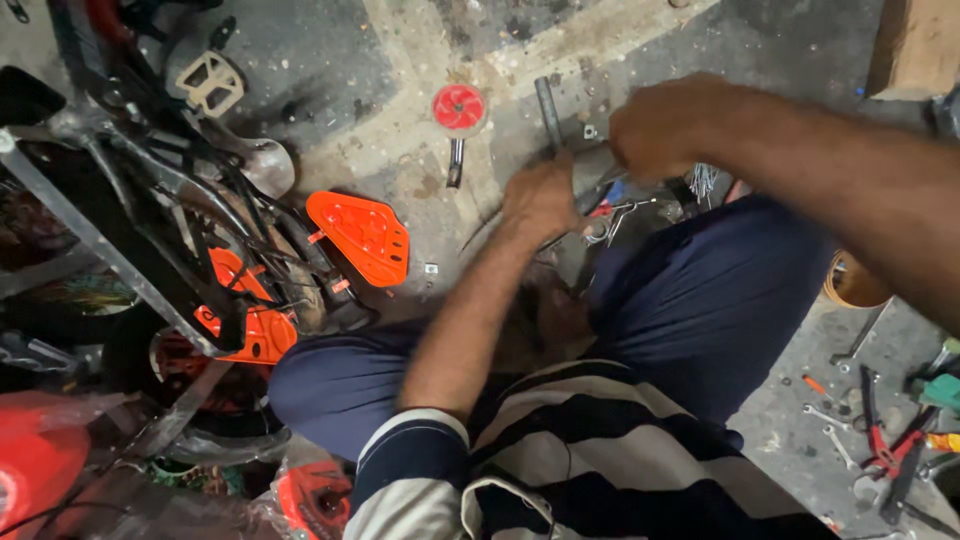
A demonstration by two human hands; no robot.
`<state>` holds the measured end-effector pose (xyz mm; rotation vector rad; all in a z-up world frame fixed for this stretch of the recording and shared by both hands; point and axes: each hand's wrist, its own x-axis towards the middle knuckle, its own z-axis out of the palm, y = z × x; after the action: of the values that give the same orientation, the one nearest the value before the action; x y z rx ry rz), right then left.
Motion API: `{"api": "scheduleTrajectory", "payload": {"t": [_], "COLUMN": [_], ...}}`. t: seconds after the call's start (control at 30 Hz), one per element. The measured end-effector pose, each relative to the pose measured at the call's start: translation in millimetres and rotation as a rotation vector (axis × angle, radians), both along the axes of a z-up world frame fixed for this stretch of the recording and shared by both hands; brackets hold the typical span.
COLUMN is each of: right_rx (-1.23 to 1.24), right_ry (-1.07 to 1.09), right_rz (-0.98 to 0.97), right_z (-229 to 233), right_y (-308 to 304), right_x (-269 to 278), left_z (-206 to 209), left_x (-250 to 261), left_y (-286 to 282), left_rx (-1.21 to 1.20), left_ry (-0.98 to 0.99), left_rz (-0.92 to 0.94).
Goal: The person sits on the floor and disassembles a bicycle wheel. They remove the tire and inner tube, then detach the brake assembly and axle components from the rim. The person handles the wheel parts and tools directly with their hands.
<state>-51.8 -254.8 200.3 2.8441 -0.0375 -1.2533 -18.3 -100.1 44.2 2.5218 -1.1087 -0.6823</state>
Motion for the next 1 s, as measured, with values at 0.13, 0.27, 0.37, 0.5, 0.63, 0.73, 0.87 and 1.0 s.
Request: {"api": "scheduleTrajectory", "payload": {"t": [0.13, 0.27, 0.37, 0.5, 0.63, 0.73, 0.87, 1.0], "right_rx": [0.022, 0.025, 0.16, 0.111, 0.133, 0.109, 0.082, 0.215], "right_ry": [-0.014, -0.113, -0.277, -0.353, -0.415, -0.522, -0.728, -0.627], "right_rz": [0.009, -0.062, -0.163, -0.201, -0.273, -0.227, -0.167, -0.284], "right_z": [-21.7, -55.8, -82.5, -100.9, -103.2, -91.0, -67.7, -32.8], "right_y": [-4.5, -9.9, -8.2, 7.6, 35.5, 51.4, 74.4, 72.3], "right_x": [1.4, -41.5, -88.9, -133.2, -151.4, -162.9, -190.2, -255.0], "left_z": [-1.7, 0.3, -1.4, -4.1, -8.0, 0.1, 8.0, 17.5], "left_x": [1.7, 22.1, 31.1, 29.6, 18.2, 12.5, -1.6, -1.9], "left_y": [0.2, 8.4, 10.9, 9.5, 21.3, 36.0, 44.6, 63.4], "left_rx": [0.012, -0.048, 0.006, -0.064, -0.099, -0.174, -0.258, -0.267], "left_ry": [-0.011, 0.0, 0.004, 0.031, 0.001, 0.036, -0.087, -0.14], "left_rz": [0.035, 0.114, 0.165, 0.117, 0.119, 0.169, 0.182, 0.452]}}
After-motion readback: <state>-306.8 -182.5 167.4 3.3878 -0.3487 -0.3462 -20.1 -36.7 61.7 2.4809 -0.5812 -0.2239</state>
